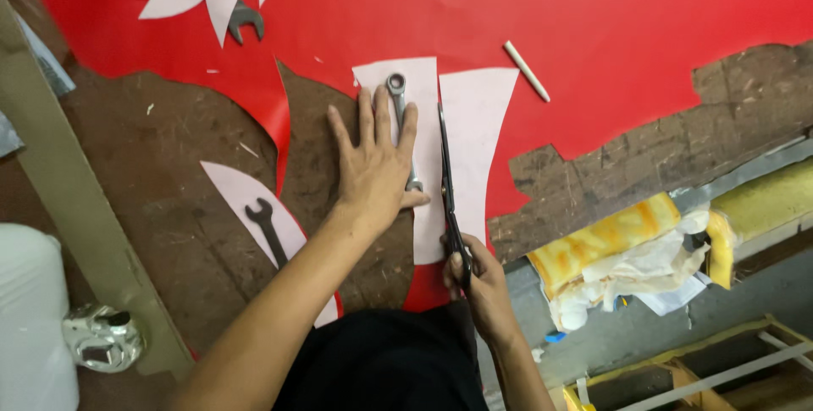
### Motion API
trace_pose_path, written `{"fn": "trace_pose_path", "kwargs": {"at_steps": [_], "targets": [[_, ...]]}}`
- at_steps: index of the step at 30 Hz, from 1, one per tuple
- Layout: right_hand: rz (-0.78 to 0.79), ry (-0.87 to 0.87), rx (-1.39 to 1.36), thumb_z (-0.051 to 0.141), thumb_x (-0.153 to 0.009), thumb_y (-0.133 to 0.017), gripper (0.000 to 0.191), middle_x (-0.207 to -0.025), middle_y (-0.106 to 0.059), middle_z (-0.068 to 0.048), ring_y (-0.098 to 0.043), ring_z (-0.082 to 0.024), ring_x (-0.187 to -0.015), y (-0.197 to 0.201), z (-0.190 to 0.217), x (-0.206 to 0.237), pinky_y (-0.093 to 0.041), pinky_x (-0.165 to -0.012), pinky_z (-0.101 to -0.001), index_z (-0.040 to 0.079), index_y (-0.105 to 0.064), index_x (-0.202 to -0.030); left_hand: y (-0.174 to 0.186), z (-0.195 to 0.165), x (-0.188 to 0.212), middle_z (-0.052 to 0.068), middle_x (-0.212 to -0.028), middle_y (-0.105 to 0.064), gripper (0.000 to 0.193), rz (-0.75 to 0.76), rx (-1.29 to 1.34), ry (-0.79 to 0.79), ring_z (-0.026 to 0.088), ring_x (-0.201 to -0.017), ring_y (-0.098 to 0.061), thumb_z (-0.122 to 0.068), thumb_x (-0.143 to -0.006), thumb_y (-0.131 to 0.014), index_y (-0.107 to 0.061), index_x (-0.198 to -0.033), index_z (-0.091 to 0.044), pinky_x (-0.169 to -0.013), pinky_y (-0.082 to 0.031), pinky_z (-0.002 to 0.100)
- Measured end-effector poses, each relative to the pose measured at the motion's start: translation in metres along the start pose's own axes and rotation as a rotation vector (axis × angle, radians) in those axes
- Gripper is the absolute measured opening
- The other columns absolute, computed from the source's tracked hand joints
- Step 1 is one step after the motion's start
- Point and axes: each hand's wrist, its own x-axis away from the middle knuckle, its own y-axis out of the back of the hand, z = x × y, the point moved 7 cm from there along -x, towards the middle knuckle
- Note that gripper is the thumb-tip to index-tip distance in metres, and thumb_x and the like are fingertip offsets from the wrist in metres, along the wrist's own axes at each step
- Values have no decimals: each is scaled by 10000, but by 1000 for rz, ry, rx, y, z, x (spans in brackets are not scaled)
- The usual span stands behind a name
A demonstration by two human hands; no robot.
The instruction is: The person cuts curved pattern pieces out of a large red sheet of material on a workbench using scissors, holding the sheet steady with one hand. They reposition white paper pattern pieces and use wrenches as weights to hold the material and patterns in place while cutting around the edges.
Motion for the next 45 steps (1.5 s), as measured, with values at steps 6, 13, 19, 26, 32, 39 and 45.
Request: {"fn": "trace_pose_path", "kwargs": {"at_steps": [6,13,19,26,32,39,45], "targets": [[44,97,-36,312,-990,-624,413,-736,-594,-20,-557,-86,-647,-7,15,-10,-447,-570,-242,1,-608,-1261,-1,1,-1,329,-1629,-148,1339,28,2,6,503,-1513,-67,-729,-577,-810,-239,-1601,-83,-1081,-82,828],[15,55,-38,308,-982,-630,426,-708,-567,-21,-529,-100,-603,-9,20,-19,-427,-543,-248,0,-612,-1277,2,2,-3,316,-1631,-158,1332,31,8,3,498,-1512,-75,-730,-579,-806,-237,-1596,-85,-1066,-100,840],[19,64,-55,312,-976,-620,429,-716,-586,-19,-546,-97,-609,-16,30,-32,-425,-536,-248,11,-603,-1281,7,3,-5,315,-1625,-165,1337,47,-4,8,487,-1505,-87,-720,-573,-816,-228,-1595,-89,-1063,-122,833],[6,51,-63,319,-978,-618,441,-678,-561,-14,-503,-98,-546,-19,36,-38,-395,-507,-249,21,-609,-1303,7,1,-7,322,-1612,-178,1334,83,-4,8,480,-1500,-109,-742,-569,-807,-240,-1580,-82,-1073,-164,806],[8,63,-50,308,-985,-621,423,-692,-585,-20,-527,-93,-566,-18,41,-44,-420,-521,-248,20,-608,-1296,9,1,-7,329,-1605,-190,1321,76,-21,1,489,-1495,-130,-751,-587,-796,-245,-1578,-74,-1094,-208,766],[12,56,-42,304,-989,-627,401,-635,-541,-6,-482,-83,-505,-17,42,-44,-371,-479,-234,19,-626,-1271,9,0,-6,328,-1606,-187,1319,101,-41,5,490,-1494,-129,-756,-602,-786,-228,-1583,-76,-1098,-216,754],[61,-20,-62,303,-980,-600,392,-707,-590,-28,-541,-119,-556,2,41,-32,-424,-508,-259,10,-640,-1237,10,-2,-6,323,-1616,-166,1330,114,-23,21,490,-1500,-103,-730,-597,-810,-210,-1590,-80,-1111,-209,741]]}}
